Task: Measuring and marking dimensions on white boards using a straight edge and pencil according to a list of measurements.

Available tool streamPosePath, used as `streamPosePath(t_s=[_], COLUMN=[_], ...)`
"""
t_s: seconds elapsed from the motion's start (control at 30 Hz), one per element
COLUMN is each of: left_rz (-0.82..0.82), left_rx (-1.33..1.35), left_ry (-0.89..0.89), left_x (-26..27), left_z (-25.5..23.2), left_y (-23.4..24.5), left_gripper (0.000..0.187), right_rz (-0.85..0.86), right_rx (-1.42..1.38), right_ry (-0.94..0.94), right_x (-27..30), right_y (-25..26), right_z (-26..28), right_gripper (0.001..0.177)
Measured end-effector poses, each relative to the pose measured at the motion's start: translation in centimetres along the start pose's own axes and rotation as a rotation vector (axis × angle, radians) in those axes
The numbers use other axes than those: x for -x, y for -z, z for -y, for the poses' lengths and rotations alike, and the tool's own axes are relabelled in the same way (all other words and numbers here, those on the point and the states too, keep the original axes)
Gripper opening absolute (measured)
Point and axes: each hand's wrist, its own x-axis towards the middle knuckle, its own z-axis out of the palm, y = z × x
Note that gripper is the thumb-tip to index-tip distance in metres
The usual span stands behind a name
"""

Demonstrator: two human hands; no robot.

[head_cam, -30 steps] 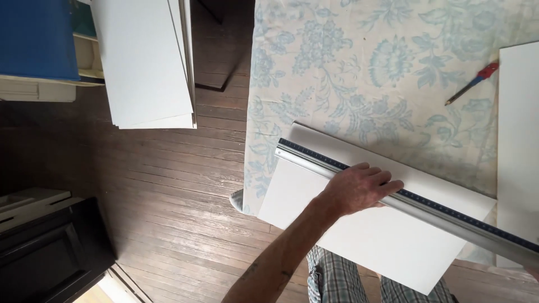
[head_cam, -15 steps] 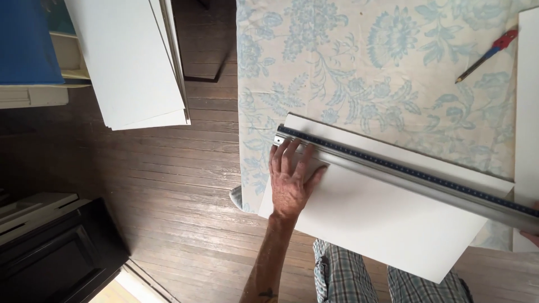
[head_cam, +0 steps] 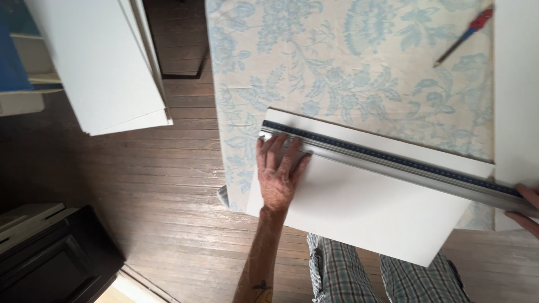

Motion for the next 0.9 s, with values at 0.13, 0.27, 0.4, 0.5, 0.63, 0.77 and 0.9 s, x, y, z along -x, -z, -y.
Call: streamPosePath(t_s=[0.13,0.27,0.4,0.5,0.63,0.77,0.9], left_rz=[0.023,-0.009,-0.087,-0.080,-0.044,-0.044,-0.053], left_rx=[0.091,0.108,0.137,0.061,0.015,-0.003,0.046], left_ry=[0.032,0.044,-0.060,-0.098,-0.030,-0.028,0.020], left_x=[-0.6,-1.4,-1.2,-1.4,-1.3,-1.3,-0.8], left_z=[-0.2,-1.0,-0.3,-0.7,-0.9,-1.1,-0.8], left_y=[1.3,1.3,0.1,0.6,0.7,0.8,0.1], left_gripper=[0.045,0.038,0.047,0.054,0.040,0.038,0.039], right_rz=[-0.153,-0.129,-0.098,-0.076,-0.110,-0.141,-0.112], right_rx=[-0.043,0.002,-0.040,-0.015,0.168,0.206,0.130], right_ry=[0.152,0.143,0.158,0.173,0.219,0.243,0.244], right_x=[-2.6,-3.9,-4.2,-3.8,-3.3,-3.3,-3.1], right_y=[12.9,15.7,16.9,15.9,15.3,15.2,15.7], right_z=[17.1,19.3,20.2,19.3,19.4,19.8,19.8], right_gripper=[0.065,0.052,0.052,0.057,0.058,0.055,0.052])
